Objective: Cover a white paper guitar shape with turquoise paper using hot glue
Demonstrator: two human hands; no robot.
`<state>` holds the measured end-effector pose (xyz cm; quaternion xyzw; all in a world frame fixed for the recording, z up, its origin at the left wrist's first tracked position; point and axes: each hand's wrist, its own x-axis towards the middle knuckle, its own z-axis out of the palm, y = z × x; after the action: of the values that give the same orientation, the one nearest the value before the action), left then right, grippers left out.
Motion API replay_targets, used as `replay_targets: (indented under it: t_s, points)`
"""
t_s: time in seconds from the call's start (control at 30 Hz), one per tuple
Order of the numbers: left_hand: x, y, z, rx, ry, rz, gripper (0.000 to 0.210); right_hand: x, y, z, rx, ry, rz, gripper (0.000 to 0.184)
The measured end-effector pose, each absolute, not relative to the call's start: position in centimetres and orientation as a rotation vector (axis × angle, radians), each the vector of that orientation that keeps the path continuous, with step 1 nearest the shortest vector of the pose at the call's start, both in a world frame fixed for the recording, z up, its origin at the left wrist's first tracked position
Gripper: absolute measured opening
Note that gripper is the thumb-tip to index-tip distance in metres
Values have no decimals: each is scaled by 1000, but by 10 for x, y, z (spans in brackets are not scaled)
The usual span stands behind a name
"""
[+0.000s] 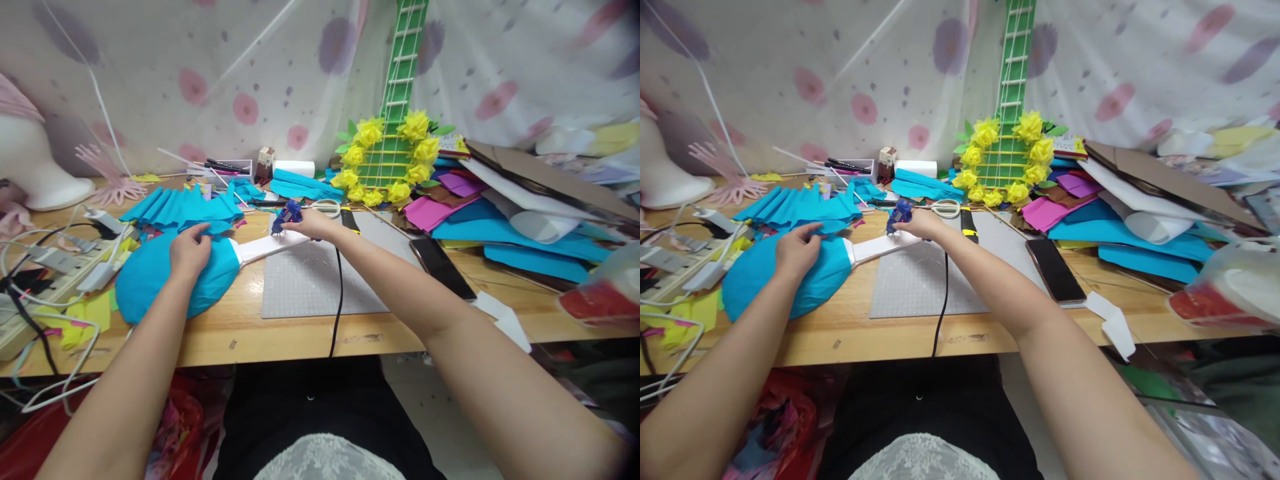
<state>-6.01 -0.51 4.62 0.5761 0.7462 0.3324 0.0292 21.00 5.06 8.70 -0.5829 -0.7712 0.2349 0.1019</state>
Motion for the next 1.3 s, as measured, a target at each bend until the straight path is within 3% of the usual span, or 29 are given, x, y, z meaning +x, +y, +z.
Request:
replay_targets:
  t_s: [0.8,1.3]
  points:
    - [-63,-3,43,1783,2297,1049,40,260,61,78,-1890,-2118,714,40]
    - [-63,-2,41,1814,2249,1053,43,286,63,64,-1754,-1755,962,27]
